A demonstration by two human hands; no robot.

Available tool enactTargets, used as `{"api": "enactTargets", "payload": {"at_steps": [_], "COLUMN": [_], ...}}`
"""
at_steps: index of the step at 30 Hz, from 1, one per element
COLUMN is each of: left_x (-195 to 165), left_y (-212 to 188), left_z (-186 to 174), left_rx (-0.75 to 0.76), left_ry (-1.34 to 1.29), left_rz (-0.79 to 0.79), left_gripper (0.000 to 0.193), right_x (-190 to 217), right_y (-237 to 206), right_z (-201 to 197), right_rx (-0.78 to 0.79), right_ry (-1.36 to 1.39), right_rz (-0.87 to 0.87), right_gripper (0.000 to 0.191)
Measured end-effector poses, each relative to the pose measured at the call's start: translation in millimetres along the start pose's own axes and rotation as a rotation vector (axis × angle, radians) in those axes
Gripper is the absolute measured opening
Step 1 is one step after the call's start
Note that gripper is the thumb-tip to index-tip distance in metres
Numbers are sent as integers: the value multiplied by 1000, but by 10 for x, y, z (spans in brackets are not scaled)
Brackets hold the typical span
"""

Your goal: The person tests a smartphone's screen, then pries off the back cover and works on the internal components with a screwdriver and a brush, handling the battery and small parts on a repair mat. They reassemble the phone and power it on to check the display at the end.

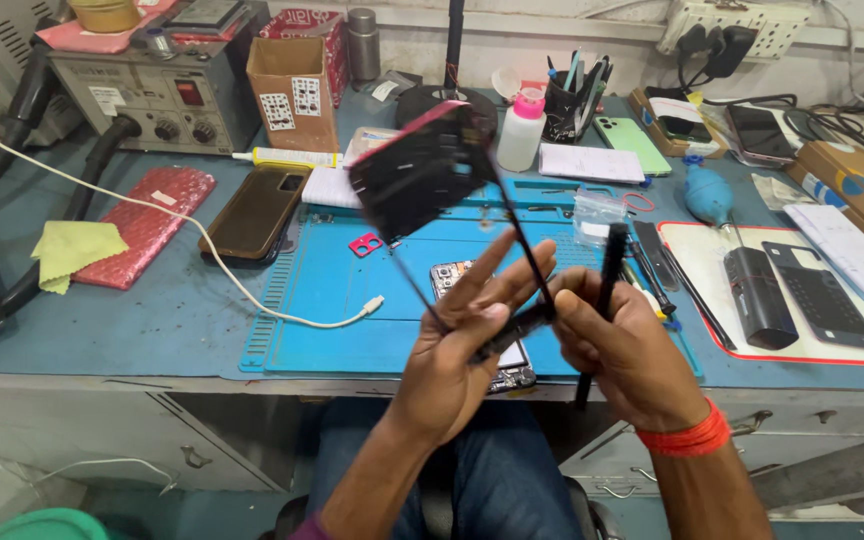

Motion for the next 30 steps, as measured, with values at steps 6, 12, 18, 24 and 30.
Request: {"api": "enactTargets", "payload": {"at_steps": [6, 12, 18, 24, 30], "left_x": [-374, -407, -425, -532, -572], "left_y": [-34, -69, -63, -81, -58], "left_z": [-34, -1, 18, 104, 55], "left_rx": [42, 73, 105, 141, 52], "left_ry": [180, 519, 509, 598, 744], "left_rz": [16, 161, 141, 94, 238], "left_gripper": [74, 69, 119, 124, 117], "right_x": [68, 1, 123, 298, 305], "right_y": [-109, -297, -451, -402, -284], "right_z": [56, 3, 264, 618, 947], "right_rx": [-134, -228, -381, -344, -210], "right_ry": [-278, -463, -909, -1012, -1095], "right_rz": [-70, -169, -484, -663, -743], "right_gripper": [33, 41, 19, 17, 16]}}
Point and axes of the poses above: each hand's wrist, its own y-axis towards the middle knuckle, its own z-axis out of the palm, x = y × z, the point moved 4 cm from there along y, towards the middle knuckle, and after that the axes turned 1 degree about y, right-handed, at the moved point
